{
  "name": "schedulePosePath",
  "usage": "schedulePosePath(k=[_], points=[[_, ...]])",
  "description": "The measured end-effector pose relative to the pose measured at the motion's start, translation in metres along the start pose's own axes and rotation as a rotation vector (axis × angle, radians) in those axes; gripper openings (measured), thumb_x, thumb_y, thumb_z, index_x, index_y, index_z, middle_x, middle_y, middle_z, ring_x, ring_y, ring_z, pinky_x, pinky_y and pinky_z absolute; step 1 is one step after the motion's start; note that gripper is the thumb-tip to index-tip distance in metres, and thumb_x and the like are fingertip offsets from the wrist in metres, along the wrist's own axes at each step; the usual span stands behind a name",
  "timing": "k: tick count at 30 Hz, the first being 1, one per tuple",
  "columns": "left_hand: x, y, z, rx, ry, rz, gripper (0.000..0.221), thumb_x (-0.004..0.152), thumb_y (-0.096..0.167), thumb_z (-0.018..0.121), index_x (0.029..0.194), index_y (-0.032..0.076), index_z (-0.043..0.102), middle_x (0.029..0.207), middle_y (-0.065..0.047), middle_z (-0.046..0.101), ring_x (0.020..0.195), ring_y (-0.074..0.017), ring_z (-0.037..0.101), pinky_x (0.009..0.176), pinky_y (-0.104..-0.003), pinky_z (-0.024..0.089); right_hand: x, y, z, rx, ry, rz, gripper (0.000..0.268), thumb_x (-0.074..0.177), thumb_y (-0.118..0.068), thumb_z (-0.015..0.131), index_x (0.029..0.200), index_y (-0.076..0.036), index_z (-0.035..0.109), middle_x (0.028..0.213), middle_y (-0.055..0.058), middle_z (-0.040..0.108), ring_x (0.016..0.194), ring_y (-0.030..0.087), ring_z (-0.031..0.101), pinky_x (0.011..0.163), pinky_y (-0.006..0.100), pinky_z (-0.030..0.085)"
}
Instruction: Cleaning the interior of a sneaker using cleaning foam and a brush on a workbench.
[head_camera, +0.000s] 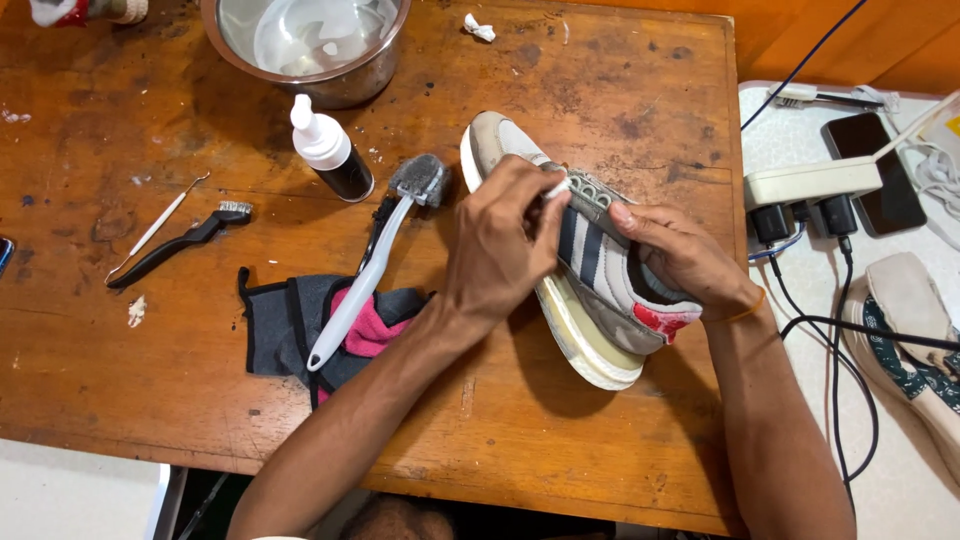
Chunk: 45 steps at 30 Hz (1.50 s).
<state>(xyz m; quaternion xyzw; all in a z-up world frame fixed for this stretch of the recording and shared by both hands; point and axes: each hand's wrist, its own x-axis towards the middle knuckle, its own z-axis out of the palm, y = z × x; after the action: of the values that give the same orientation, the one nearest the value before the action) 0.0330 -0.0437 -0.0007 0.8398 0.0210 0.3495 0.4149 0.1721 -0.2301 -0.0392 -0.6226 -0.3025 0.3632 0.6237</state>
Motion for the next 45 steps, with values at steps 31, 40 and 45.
schedulePosePath(k=[31,40,45], points=[[-0.011,0.002,-0.039,-0.264,-0.014,-0.124,0.028,0.102,-0.005,0.054,0.129,-0.005,0.062,0.103,-0.018,0.060,0.084,-0.0254,0.069,0.072,-0.037,0.068,-0.013,-0.024,0.006,-0.131,-0.098,0.031,0.023,0.079,-0.003,0.082,0.100,0.004,0.075,0.088,0.008,0.075,0.081,0.015,0.067,0.073,0.032,0.058],[-0.033,0.004,-0.001,-0.180,0.019,0.046,0.017,0.099,0.007,0.068,0.115,0.003,0.073,0.098,-0.012,0.070,0.088,-0.0278,0.076,0.071,-0.035,0.064,-0.012,-0.017,0.002,-0.131,-0.144,-0.012,0.019,0.090,-0.003,0.068,0.105,0.006,0.075,0.096,0.011,0.076,0.095,0.016,0.069,0.084,0.035,0.055],[-0.041,0.002,0.004,-0.118,0.046,0.057,0.012,0.095,0.009,0.073,0.104,0.001,0.074,0.087,-0.010,0.068,0.076,-0.0274,0.075,0.064,-0.035,0.062,-0.016,-0.026,0.006,-0.092,-0.125,0.008,0.023,0.090,-0.003,0.065,0.109,0.007,0.075,0.099,0.010,0.076,0.092,0.015,0.069,0.084,0.036,0.055]])
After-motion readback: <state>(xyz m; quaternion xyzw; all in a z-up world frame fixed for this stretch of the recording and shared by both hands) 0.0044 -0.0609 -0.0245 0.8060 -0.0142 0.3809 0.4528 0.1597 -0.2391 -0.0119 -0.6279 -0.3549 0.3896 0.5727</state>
